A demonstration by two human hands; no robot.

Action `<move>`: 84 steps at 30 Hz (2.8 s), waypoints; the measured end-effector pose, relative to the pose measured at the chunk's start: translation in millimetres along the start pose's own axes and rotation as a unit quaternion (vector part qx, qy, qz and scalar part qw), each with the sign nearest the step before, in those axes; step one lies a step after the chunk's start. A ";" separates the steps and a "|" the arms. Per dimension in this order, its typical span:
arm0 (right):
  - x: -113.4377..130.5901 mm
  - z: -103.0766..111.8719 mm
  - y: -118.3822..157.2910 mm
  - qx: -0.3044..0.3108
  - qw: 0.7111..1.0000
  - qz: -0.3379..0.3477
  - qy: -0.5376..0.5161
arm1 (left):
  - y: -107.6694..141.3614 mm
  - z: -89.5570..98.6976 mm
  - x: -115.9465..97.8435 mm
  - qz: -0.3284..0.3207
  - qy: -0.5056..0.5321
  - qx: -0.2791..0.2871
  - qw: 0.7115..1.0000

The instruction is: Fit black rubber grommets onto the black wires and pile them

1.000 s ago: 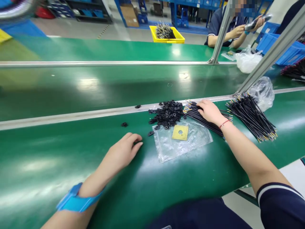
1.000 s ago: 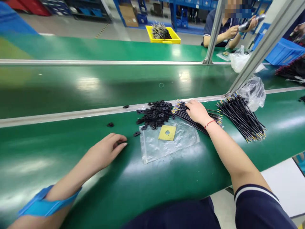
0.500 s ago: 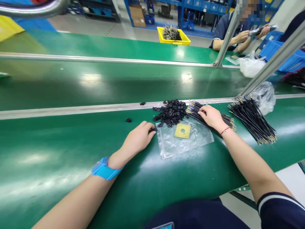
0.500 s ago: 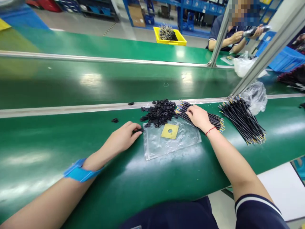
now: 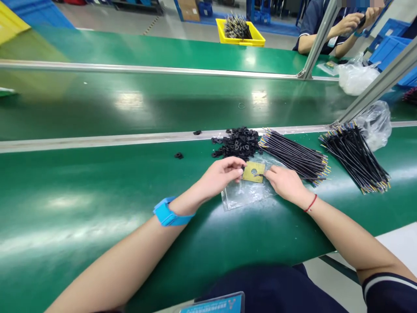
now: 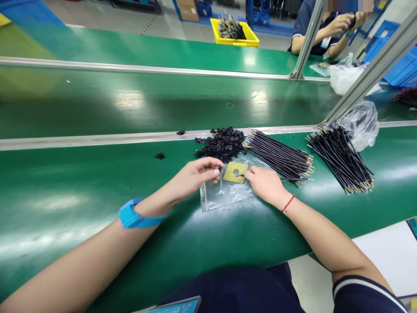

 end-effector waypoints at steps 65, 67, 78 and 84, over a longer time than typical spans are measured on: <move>14.1 33.6 31.5 -0.178 0.965 0.105 -0.164 | 7.0 -44.9 -25.0 -0.116 -0.095 0.041 0.988; 14.7 32.2 32.3 -0.180 0.966 0.113 -0.145 | 8.5 -46.6 -28.8 -0.122 -0.120 0.050 0.984; 4.8 32.7 27.5 -0.108 0.966 0.074 -0.224 | 10.3 -47.7 -30.8 -0.156 -0.169 0.064 0.971; -124.7 94.4 59.6 -0.383 0.903 -0.191 -0.027 | -1.8 0.9 -30.3 -0.095 -0.230 0.034 0.968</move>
Point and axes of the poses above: each hand's wrist, its own y-axis away from the middle knuckle, its own z-axis out of the back of the hand, x = y × z, the point moved 6 cm from there along -y, towards the middle knuckle, and after that the axes turned 14 degrees about -y, right-handed, at the moved point
